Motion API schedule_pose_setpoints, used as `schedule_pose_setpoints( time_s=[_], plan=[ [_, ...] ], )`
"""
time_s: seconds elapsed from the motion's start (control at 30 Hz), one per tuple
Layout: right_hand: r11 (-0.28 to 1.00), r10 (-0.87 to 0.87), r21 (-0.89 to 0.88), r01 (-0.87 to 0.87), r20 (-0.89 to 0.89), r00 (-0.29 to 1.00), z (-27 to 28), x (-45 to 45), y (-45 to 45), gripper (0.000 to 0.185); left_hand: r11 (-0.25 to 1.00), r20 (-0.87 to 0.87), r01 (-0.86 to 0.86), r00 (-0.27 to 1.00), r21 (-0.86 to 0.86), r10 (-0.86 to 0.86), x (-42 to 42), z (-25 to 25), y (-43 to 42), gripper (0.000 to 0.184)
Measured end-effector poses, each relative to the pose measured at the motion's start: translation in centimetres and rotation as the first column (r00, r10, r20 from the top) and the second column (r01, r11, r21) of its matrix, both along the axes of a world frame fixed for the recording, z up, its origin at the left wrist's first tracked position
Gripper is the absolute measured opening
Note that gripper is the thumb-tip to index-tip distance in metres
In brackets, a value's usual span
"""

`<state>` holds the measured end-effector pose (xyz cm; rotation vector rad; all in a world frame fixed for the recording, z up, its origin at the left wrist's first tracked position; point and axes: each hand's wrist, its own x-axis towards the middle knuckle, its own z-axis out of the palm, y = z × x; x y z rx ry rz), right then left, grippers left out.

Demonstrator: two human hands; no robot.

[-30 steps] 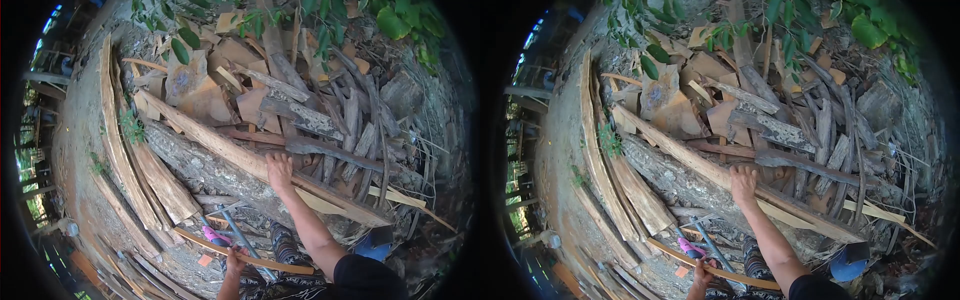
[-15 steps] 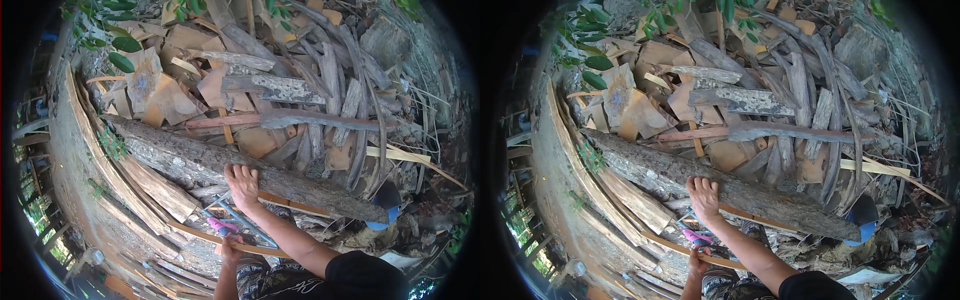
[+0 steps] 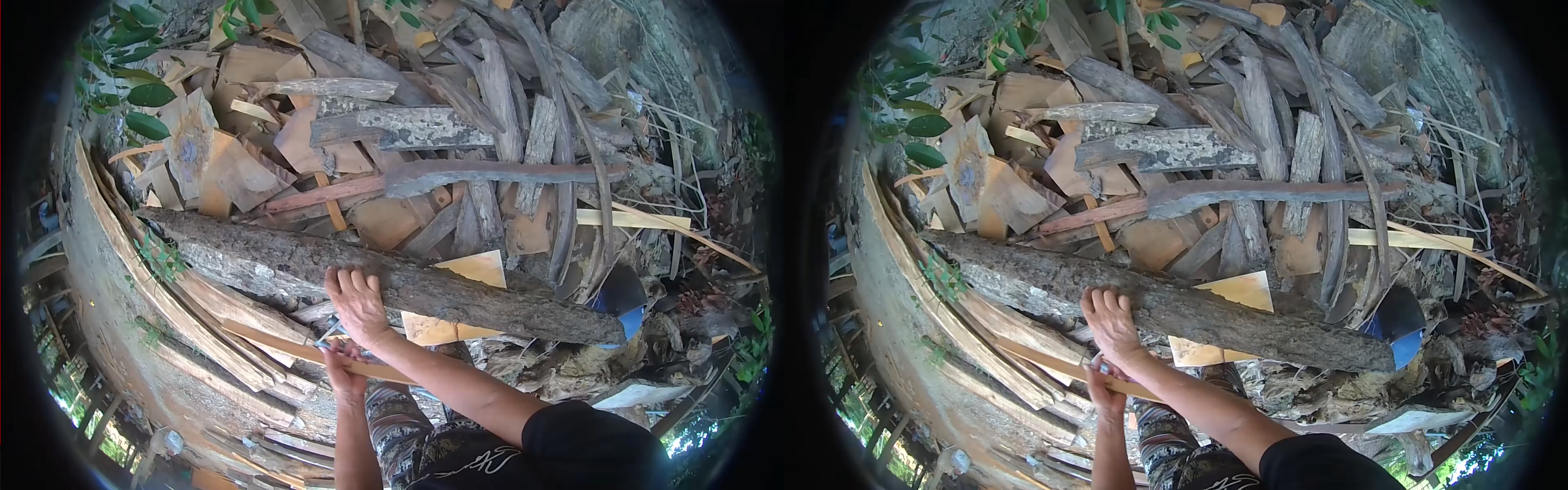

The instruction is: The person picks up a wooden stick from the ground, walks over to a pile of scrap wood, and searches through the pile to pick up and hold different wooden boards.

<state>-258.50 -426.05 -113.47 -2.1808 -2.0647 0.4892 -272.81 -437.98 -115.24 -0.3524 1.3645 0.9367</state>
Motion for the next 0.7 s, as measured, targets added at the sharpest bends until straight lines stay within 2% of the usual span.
schedule_pose_setpoints(
  time_s=[0.03,0.1,0.2,0.23,0.3,0.33,0.4,0.43,0.5,0.53,0.57,0.63,0.67,0.7],
  plan=[
    [1.0,-0.007,-0.005,0.007,-0.001,1.0,0.1,-0.1,-0.3,0.042,0.998,-0.011,-0.028,1.0,0.059,0.028,0.3,-0.2,2.2,0.043],
    [1.0,-0.002,-0.02,0.002,0.002,1.0,0.6,-0.6,-0.8,0.045,0.996,-0.181,0.0,0.983,0.088,0.016,1.2,-0.2,6.8,0.049],
    [0.998,-0.002,-0.064,-0.001,-0.054,0.999,0.7,-1.2,-1.7,0.047,0.993,-0.216,0.069,0.975,0.095,-0.047,1.0,-1.5,11.0,0.053],
    [0.998,0.003,-0.063,-0.007,-0.064,0.998,0.6,-1.1,-1.9,0.047,0.997,-0.309,0.073,0.949,0.022,-0.063,1.8,-1.5,12.2,0.055],
    [0.998,-0.015,-0.069,0.011,-0.062,0.998,0.4,-1.1,-2.2,0.047,0.983,-0.113,0.171,0.98,0.062,-0.163,0.6,-3.4,13.3,0.055],
    [0.998,-0.001,-0.065,-0.003,-0.052,0.999,0.4,-1.0,-2.2,0.046,0.982,-0.103,0.18,0.98,0.059,-0.173,1.0,-4.2,13.3,0.055],
    [0.997,0.007,-0.072,-0.012,-0.065,0.998,0.5,-0.7,-1.9,0.046,0.965,-0.369,0.244,0.909,0.097,-0.193,2.3,-5.0,13.9,0.047],
    [0.997,0.0,-0.071,-0.004,-0.061,0.998,0.6,-0.5,-1.9,0.046,0.963,-0.366,0.251,0.909,0.099,-0.199,2.6,-5.0,13.9,0.047],
    [0.993,-0.019,-0.12,-0.006,-0.205,0.978,1.3,0.5,-1.5,0.055,0.966,-0.36,0.233,0.916,0.117,-0.177,2.8,-4.8,14.2,0.04],
    [0.993,-0.022,-0.118,-0.003,-0.204,0.979,2.1,1.4,-1.8,0.055,0.938,-0.411,0.345,0.859,0.024,-0.305,2.3,-4.4,14.4,0.037],
    [0.97,-0.072,-0.243,0.025,-0.184,0.98,4.0,3.5,-2.1,0.061,0.937,-0.409,0.347,0.86,0.029,-0.306,2.4,-3.9,14.6,0.037],
    [0.887,-0.165,-0.453,0.093,-0.122,0.979,6.7,8.0,-3.5,0.076,0.931,-0.498,0.354,0.794,-0.089,-0.349,3.4,-3.1,15.4,0.039],
    [0.888,-0.173,-0.44,0.136,-0.047,0.984,7.4,10.2,-4.8,0.061,0.922,-0.548,0.378,0.755,-0.084,-0.359,3.7,-3.1,15.5,0.039],
    [0.911,-0.143,-0.387,0.14,0.021,0.99,7.5,12.2,-6.2,0.058,0.918,-0.55,0.387,0.75,-0.085,-0.367,3.8,-3.2,15.8,0.033]
  ],
)
